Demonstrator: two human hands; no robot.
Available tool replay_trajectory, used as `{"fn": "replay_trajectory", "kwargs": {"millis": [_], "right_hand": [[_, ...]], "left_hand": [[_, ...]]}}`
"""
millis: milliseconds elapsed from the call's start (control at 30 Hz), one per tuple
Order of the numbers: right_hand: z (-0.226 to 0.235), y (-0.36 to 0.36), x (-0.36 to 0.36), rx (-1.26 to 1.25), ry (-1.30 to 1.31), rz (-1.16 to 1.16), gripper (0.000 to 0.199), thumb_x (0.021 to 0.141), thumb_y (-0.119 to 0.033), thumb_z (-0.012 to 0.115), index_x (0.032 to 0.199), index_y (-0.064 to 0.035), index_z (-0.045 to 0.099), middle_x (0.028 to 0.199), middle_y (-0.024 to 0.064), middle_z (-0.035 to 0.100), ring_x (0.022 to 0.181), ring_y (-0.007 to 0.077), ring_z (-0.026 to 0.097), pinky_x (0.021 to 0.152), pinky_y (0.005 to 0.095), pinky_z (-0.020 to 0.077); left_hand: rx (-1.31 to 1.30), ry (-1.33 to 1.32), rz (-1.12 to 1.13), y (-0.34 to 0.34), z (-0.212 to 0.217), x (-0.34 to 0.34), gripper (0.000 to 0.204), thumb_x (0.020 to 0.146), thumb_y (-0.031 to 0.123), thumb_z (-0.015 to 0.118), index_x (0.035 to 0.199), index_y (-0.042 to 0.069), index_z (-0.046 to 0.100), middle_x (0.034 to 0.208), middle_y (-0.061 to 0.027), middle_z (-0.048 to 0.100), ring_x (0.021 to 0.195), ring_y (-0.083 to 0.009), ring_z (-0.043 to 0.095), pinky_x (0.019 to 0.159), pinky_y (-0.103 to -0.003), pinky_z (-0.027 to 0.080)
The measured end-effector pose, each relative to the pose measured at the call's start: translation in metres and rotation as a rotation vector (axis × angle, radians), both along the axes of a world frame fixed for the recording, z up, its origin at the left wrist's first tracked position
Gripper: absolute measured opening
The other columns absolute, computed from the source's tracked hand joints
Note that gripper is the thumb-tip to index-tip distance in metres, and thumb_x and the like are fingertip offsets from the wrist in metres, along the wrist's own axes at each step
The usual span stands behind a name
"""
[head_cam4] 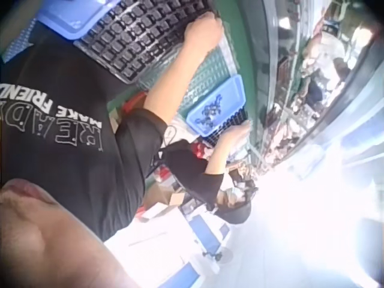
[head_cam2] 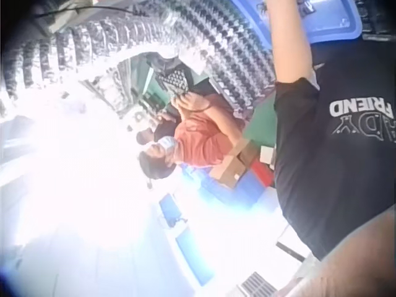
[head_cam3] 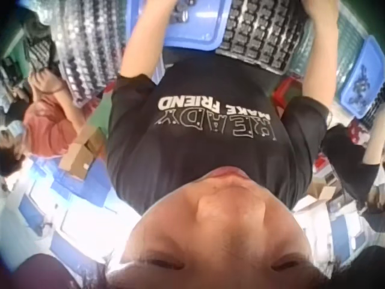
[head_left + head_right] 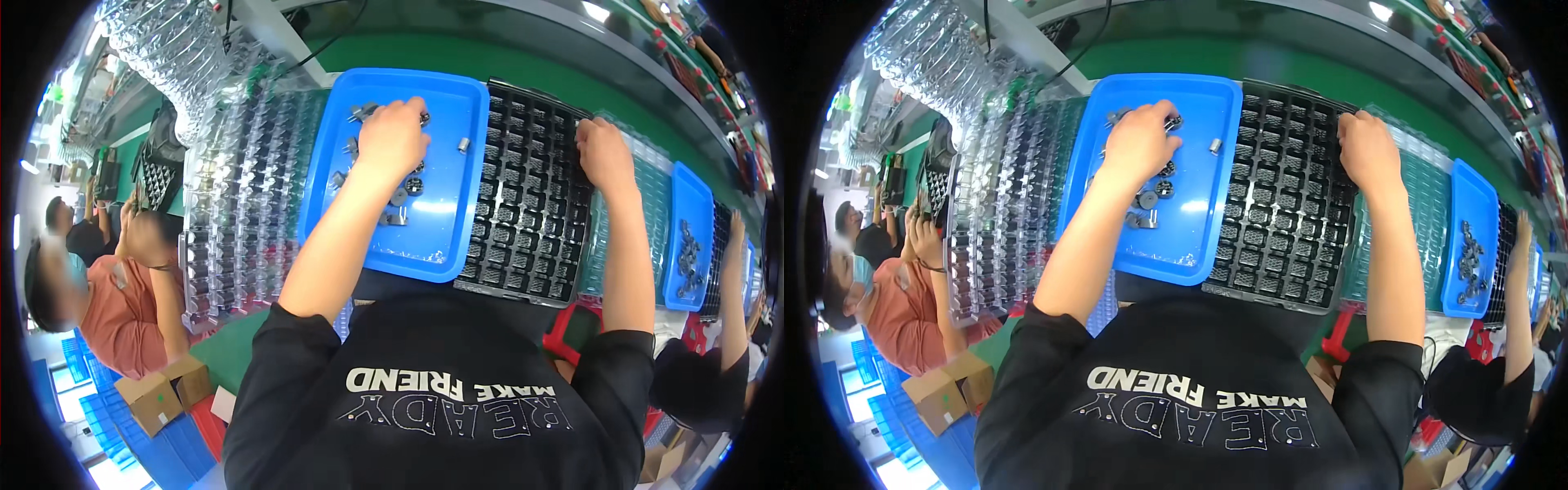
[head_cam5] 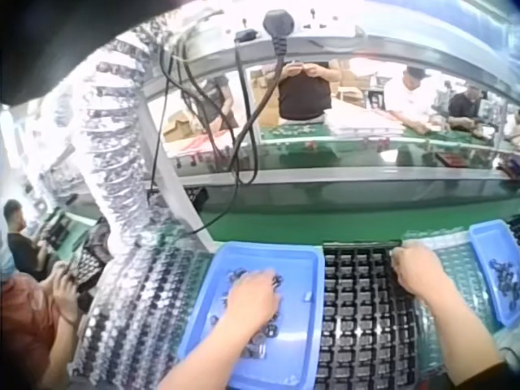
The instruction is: Assembling and sorting small electronic components into plastic trays on a production line.
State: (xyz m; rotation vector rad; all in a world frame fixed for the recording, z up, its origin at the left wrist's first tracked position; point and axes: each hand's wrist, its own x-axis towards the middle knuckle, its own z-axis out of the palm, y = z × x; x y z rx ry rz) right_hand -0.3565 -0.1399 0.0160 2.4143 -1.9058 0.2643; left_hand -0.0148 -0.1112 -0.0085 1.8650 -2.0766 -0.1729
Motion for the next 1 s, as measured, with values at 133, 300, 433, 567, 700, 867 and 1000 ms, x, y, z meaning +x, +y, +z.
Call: {"fn": "replay_trajectory", "kwargs": {"millis": [133, 300, 433, 567, 700, 867, 1000], "right_hand": [[0.016, 0.016, 0.047, -0.08, -0.072, -0.052, 0.02, 0.082, -0.004, 0.071, 0.101, -0.0042, 0.072, 0.105, 0.0174, 0.069, 0.103, 0.038, 0.064, 0.089, 0.0473, 0.0527], [0.004, 0.03, 0.145, 0.033, -0.277, 0.356, 0.026, 0.077, -0.014, 0.075, 0.101, -0.0058, 0.073, 0.101, 0.0156, 0.072, 0.101, 0.036, 0.065, 0.092, 0.0456, 0.0523], [-0.009, 0.005, 0.167, 0.01, -0.136, 0.403, 0.015, 0.073, -0.008, 0.072, 0.087, -0.0072, 0.073, 0.086, 0.0141, 0.072, 0.091, 0.0358, 0.068, 0.081, 0.0483, 0.0544], [-0.011, 0.006, 0.161, 0.095, -0.065, 0.401, 0.012, 0.078, -0.013, 0.064, 0.083, -0.0057, 0.074, 0.085, 0.0182, 0.072, 0.087, 0.0372, 0.068, 0.08, 0.0498, 0.0543], [-0.014, 0.016, 0.17, 0.029, -0.018, 0.481, 0.012, 0.077, -0.011, 0.072, 0.086, -0.0055, 0.067, 0.092, 0.0134, 0.069, 0.092, 0.0339, 0.064, 0.083, 0.0467, 0.0502], [0.009, 0.033, 0.17, 0.124, -0.308, 0.412, 0.014, 0.083, -0.003, 0.069, 0.096, -0.0004, 0.065, 0.097, 0.0154, 0.068, 0.09, 0.0353, 0.065, 0.081, 0.0431, 0.0525], [0.022, 0.051, 0.15, 0.227, -0.771, 0.338, 0.018, 0.09, 0.004, 0.063, 0.106, -0.0008, 0.069, 0.094, 0.0093, 0.069, 0.082, 0.0205, 0.067, 0.077, 0.0321, 0.0537]], "left_hand": [[-0.005, -0.056, 0.052, -0.006, 0.004, 0.003, 0.033, 0.074, 0.018, 0.082, 0.102, 0.006, 0.068, 0.101, -0.0146, 0.07, 0.102, -0.0342, 0.068, 0.087, -0.048, 0.054], [0.016, -0.187, 0.091, -0.024, 0.005, 0.0, 0.028, 0.078, 0.014, 0.076, 0.105, 0.006, 0.07, 0.098, -0.0156, 0.073, 0.098, -0.0352, 0.069, 0.087, -0.048, 0.054], [-0.274, 0.166, -0.039, -0.01, 0.001, 0.008, 0.028, 0.079, 0.012, 0.074, 0.106, 0.005, 0.071, 0.106, -0.0171, 0.072, 0.103, -0.0372, 0.067, 0.091, -0.047, 0.053], [-0.306, 0.537, -0.09, 0.008, 0.005, 0.008, 0.024, 0.082, 0.006, 0.072, 0.105, 0.004, 0.071, 0.107, -0.019, 0.069, 0.105, -0.0378, 0.064, 0.094, -0.045, 0.051], [0.061, 1.179, -0.01, 0.04, 0.017, 0.021, 0.02, 0.096, 0.005, 0.061, 0.116, 0.001, 0.065, 0.109, -0.01, 0.068, 0.088, -0.0172, 0.067, 0.078, -0.032, 0.054], [0.312, 1.668, -0.101, 0.075, 0.03, 0.04, 0.03, 0.099, 0.01, 0.062, 0.128, 0.002, 0.062, 0.116, -0.0073, 0.065, 0.087, -0.0101, 0.06, 0.076, -0.026, 0.05], [0.446, 1.936, -0.263, 0.092, 0.026, 0.051, 0.046, 0.096, 0.017, 0.071, 0.138, 0.001, 0.058, 0.127, -0.0094, 0.061, 0.093, -0.0103, 0.056, 0.077, -0.024, 0.049]]}}
